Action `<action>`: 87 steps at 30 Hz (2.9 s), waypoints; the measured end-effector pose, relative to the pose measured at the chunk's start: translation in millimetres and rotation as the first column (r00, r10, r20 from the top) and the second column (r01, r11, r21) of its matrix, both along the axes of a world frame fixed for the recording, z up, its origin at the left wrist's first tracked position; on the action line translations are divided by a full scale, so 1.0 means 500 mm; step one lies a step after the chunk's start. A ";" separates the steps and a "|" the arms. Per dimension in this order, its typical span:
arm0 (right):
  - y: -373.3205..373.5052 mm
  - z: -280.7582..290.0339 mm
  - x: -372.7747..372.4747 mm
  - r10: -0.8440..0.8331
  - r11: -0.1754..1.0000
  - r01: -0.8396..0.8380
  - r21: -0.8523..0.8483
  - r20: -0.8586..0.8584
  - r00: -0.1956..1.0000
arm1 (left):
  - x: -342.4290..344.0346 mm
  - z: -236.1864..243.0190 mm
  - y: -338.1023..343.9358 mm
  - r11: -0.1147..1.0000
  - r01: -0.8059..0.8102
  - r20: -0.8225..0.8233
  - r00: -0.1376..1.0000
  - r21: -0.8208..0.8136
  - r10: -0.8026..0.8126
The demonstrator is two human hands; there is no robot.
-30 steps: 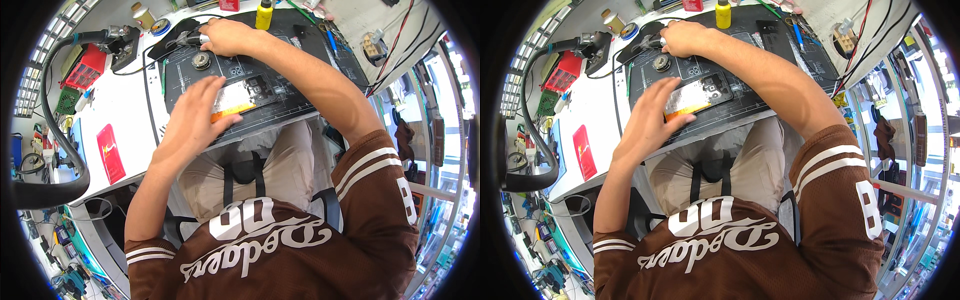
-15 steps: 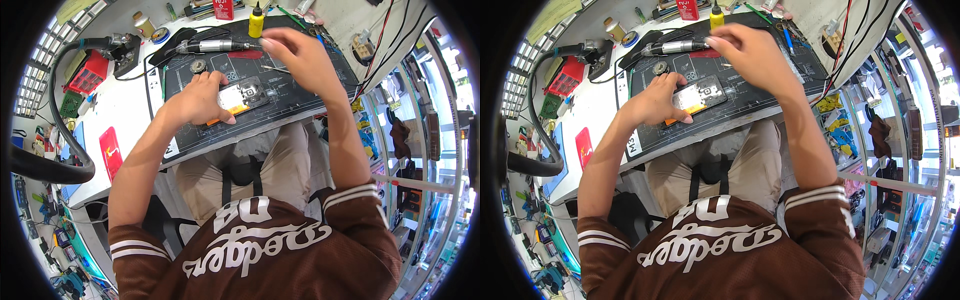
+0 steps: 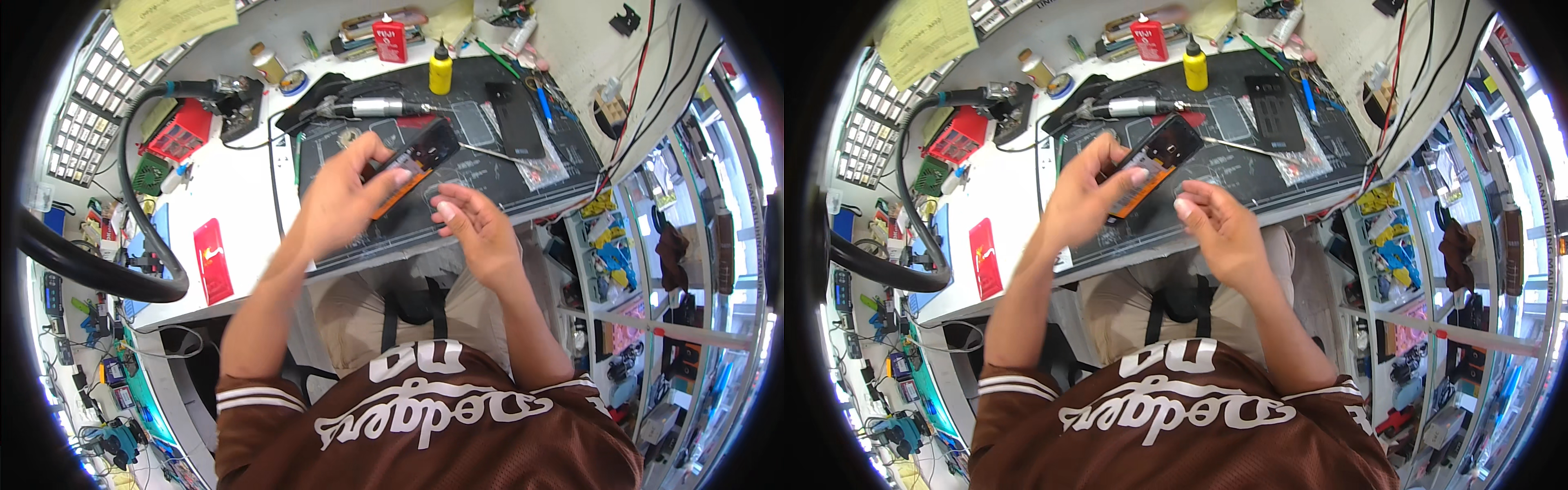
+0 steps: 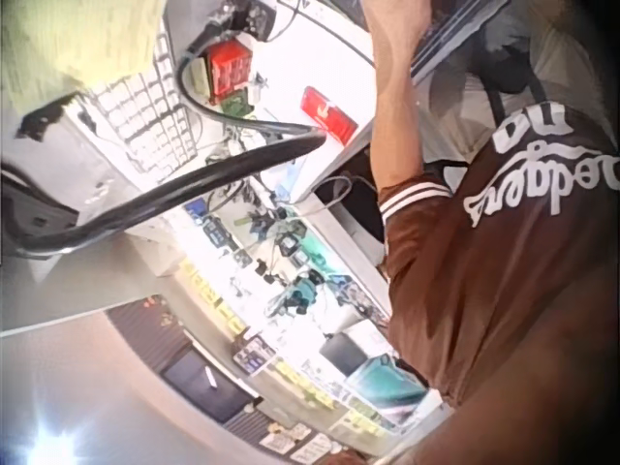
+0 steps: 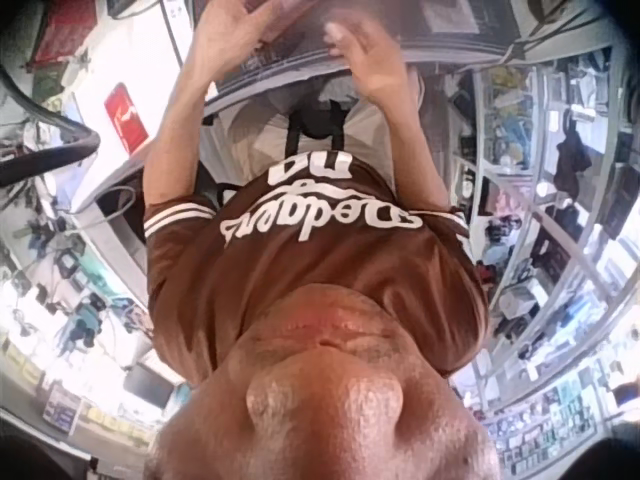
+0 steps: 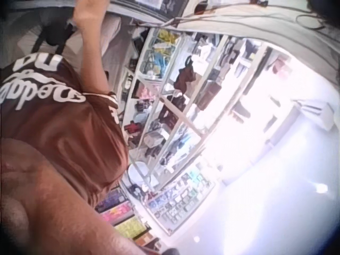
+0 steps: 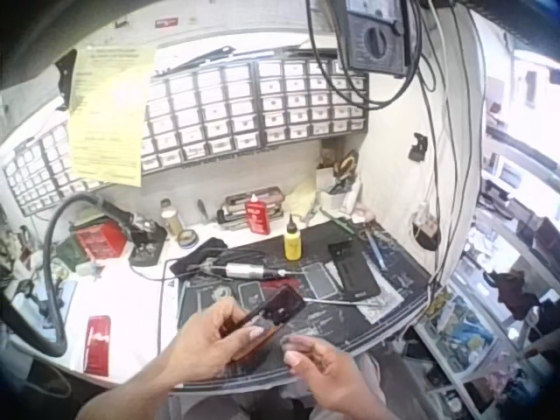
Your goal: The person disassembles a smartphone at a workbench, using a screwdriver to remove screws and a prying tool to separate the back cover. They remove the battery and internal components, then reassemble the device by reconnecting the battery and closing the back cover.
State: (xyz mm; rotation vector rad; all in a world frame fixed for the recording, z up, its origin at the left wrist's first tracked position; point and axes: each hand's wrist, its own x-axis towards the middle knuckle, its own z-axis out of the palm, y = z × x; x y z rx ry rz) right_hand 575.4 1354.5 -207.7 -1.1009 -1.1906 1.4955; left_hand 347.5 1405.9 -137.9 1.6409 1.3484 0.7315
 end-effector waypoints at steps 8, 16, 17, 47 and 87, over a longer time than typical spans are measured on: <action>0.012 0.034 -0.115 0.195 0.980 -0.150 0.127 -0.521 0.831 | 0.094 -0.041 -0.077 0.777 -0.264 0.169 0.964 0.571 0.203; 0.017 0.050 -0.140 0.189 0.977 -0.139 0.161 -0.359 0.914 | 0.093 -0.065 -0.102 0.831 -0.261 0.189 0.963 0.491 0.190; 0.016 0.053 -0.138 0.192 0.975 -0.140 0.171 -0.339 0.921 | 0.088 -0.066 -0.106 0.834 -0.242 0.143 0.970 0.497 0.196; -0.041 0.080 -0.108 -0.163 0.747 -0.299 0.594 0.599 0.784 | 0.047 -0.065 -0.111 0.975 -0.210 0.997 0.033 -0.067 0.075; -0.016 0.086 -0.081 0.137 0.852 -0.250 0.460 0.264 0.955 | -0.033 -0.060 -0.045 0.988 -0.033 0.972 -0.186 -0.151 0.142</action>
